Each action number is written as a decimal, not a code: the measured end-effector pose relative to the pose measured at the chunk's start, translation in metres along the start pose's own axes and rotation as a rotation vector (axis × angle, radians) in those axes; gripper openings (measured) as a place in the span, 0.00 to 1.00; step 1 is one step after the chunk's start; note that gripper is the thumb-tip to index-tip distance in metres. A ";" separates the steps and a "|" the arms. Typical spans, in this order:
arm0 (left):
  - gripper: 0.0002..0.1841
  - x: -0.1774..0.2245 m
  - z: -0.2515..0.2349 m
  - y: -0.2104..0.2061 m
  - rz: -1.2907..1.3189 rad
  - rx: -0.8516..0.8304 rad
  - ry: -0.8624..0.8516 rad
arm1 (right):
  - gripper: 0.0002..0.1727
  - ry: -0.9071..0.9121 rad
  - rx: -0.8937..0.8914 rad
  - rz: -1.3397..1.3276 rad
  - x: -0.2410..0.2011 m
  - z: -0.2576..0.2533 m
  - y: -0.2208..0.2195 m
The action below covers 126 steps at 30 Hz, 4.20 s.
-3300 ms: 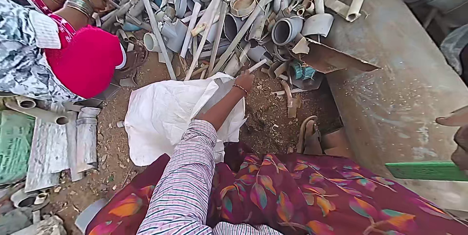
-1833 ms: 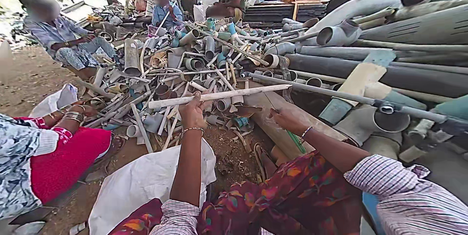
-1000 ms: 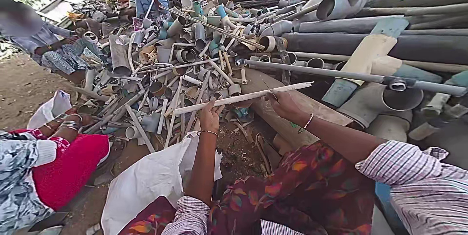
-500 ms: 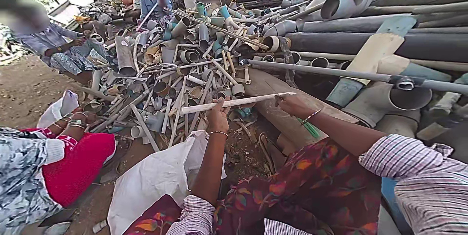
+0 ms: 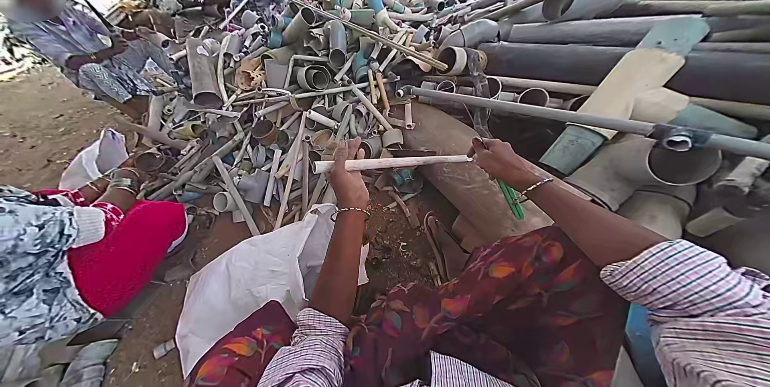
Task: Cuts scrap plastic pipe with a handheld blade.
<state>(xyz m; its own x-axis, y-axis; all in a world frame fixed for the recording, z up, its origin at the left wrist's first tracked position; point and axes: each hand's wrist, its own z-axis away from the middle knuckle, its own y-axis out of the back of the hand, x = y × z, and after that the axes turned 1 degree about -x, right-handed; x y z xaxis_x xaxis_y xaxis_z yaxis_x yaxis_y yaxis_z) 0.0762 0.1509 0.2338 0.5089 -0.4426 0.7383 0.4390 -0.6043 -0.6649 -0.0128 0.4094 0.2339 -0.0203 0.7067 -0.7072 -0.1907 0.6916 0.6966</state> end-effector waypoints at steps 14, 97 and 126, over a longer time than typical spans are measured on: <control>0.13 0.059 -0.020 -0.006 -0.205 -0.091 -0.156 | 0.27 0.101 0.031 0.133 0.015 0.001 0.001; 0.31 0.063 -0.025 0.006 -0.483 -0.349 -0.084 | 0.43 0.400 0.206 0.134 -0.056 0.064 -0.165; 0.39 -0.235 -0.036 0.130 -0.767 -0.001 0.870 | 0.37 -0.123 0.290 -0.872 -0.004 -0.006 -0.149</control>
<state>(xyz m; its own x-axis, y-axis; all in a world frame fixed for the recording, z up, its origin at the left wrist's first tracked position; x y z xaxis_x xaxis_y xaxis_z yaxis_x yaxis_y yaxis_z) -0.0129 0.1526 -0.0223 -0.5724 -0.2655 0.7758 0.4109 -0.9116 -0.0088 0.0098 0.3025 0.1318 0.1220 -0.0818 -0.9891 0.1634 0.9846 -0.0613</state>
